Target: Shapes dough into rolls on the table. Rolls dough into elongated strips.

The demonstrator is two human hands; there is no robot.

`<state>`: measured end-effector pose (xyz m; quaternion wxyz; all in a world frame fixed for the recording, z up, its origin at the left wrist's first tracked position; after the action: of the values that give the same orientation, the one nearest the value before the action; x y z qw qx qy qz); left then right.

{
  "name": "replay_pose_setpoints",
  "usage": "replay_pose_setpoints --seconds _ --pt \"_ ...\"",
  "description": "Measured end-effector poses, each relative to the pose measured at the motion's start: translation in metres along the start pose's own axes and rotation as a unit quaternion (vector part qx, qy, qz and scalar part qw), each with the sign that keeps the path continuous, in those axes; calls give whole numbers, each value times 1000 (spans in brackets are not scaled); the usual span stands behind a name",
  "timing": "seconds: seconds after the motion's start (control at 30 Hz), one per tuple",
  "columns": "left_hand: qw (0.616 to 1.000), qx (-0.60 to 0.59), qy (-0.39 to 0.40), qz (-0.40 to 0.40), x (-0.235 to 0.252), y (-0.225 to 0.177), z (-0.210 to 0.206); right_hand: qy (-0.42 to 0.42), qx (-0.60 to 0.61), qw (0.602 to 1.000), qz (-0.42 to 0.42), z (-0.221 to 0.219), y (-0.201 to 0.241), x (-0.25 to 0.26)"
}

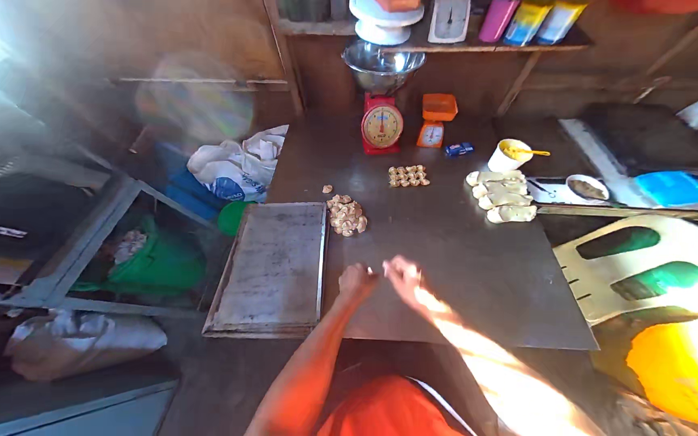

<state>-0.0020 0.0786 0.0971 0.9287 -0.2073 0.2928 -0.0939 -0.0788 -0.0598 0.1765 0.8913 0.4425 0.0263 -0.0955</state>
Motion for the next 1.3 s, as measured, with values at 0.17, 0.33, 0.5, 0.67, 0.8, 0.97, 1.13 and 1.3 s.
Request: replay_pose_setpoints --seconds 0.17,0.33,0.5,0.67,0.8,0.97,1.13,1.3 --pt "976 -112 -17 -184 -24 -40 -14 -13 -7 1000 24 -25 -53 24" --pt "982 -107 144 -62 -48 -18 -54 -11 57 996 70 -43 -68 -38" --pt "998 -58 -17 -23 -49 -60 -26 -93 -31 988 121 -8 -41 -22" --pt "915 -374 -26 -151 -30 -76 -11 -120 -9 985 127 22 -29 20" --pt "838 -513 5 -185 -26 -89 8 -108 56 991 61 45 -44 39" --pt "802 -575 -32 -158 11 -109 -19 -24 84 996 24 54 -78 71" --pt "719 -690 -63 53 37 -119 -61 102 104 987 -75 55 -126 93" --pt "767 -578 -215 177 116 -60 -68 161 162 972 62 62 -130 127"
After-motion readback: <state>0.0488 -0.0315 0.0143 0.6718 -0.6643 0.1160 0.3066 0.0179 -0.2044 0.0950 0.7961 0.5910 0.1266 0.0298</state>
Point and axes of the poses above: each hand's wrist, its own x-axis towards the middle knuckle, its own z-axis out of the back of the hand, y = z × x, the point moved 5 cm from there along x, towards the middle knuckle, and after that the axes turned 1 degree about z, right-handed, at the moved point
